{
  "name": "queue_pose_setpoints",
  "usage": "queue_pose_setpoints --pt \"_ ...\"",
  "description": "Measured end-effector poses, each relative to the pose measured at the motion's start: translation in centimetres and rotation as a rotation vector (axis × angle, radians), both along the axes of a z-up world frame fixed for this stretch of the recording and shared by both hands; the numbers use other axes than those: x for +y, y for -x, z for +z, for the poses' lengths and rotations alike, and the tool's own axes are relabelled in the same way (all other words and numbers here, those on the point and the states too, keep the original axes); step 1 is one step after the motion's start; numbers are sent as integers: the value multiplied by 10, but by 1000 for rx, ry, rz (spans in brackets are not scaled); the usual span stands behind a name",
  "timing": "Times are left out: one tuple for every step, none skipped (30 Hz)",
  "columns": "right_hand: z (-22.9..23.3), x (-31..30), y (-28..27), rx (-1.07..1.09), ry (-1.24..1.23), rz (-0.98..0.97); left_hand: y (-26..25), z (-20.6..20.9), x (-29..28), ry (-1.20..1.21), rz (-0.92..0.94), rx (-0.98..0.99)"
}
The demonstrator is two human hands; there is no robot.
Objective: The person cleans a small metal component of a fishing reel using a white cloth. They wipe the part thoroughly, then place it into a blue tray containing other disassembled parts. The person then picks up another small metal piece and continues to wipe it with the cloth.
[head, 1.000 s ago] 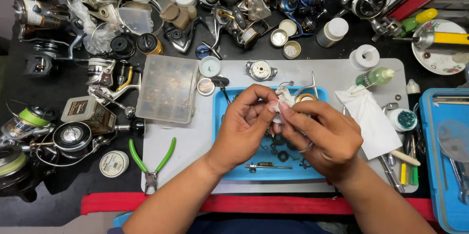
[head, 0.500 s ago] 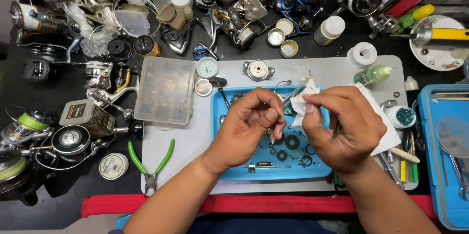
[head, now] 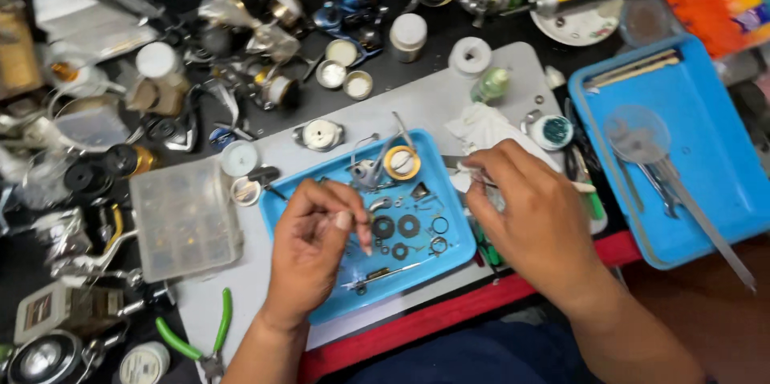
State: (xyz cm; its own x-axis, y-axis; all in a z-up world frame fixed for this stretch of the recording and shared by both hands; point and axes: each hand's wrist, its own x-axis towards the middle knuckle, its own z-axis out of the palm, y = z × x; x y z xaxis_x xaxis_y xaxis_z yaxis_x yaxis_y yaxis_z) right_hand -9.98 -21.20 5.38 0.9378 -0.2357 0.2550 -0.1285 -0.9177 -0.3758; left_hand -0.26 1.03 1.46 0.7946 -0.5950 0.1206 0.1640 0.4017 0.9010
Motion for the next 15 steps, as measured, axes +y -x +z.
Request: queue_pose_setpoints --pt "-7 -2 8 3 0 -36 1 0 0 0 -36 3" --pt "-14 -4 17 63 -138 -53 3 0 1 -32 -6 1" --pt "-21 -6 24 113 -277 -63 4 0 2 -63 30 -8" --pt "-28 -8 32 106 -281 -91 3 -1 2 -65 1 -12" --pt "-34 -10 38 92 -323 -92 3 -3 2 -98 23 -16" --pt "-41 -11 45 77 -366 -93 3 -4 4 -131 45 -21" --pt "-47 -12 52 74 -372 -112 5 -3 2 -136 25 -22" --pt "-54 -12 59 36 -360 -73 6 -2 2 -173 33 -31" --pt "-61 -13 64 -5 -346 -25 8 -1 2 -209 48 -44" --pt "-63 -14 69 -11 -351 -36 12 1 -2 -214 37 -49" --pt "-65 -16 73 -25 -303 -8 16 4 -5 -225 26 -46" --pt "-67 -18 76 -39 -254 19 20 6 -8 -236 15 -43" --pt "-66 -18 78 -40 -264 17 26 9 -12 -246 13 -43" --pt "-65 -18 80 -49 -248 14 32 12 -16 -252 0 -26" --pt "-65 -20 82 -62 -228 10 38 15 -21 -255 -13 -13"
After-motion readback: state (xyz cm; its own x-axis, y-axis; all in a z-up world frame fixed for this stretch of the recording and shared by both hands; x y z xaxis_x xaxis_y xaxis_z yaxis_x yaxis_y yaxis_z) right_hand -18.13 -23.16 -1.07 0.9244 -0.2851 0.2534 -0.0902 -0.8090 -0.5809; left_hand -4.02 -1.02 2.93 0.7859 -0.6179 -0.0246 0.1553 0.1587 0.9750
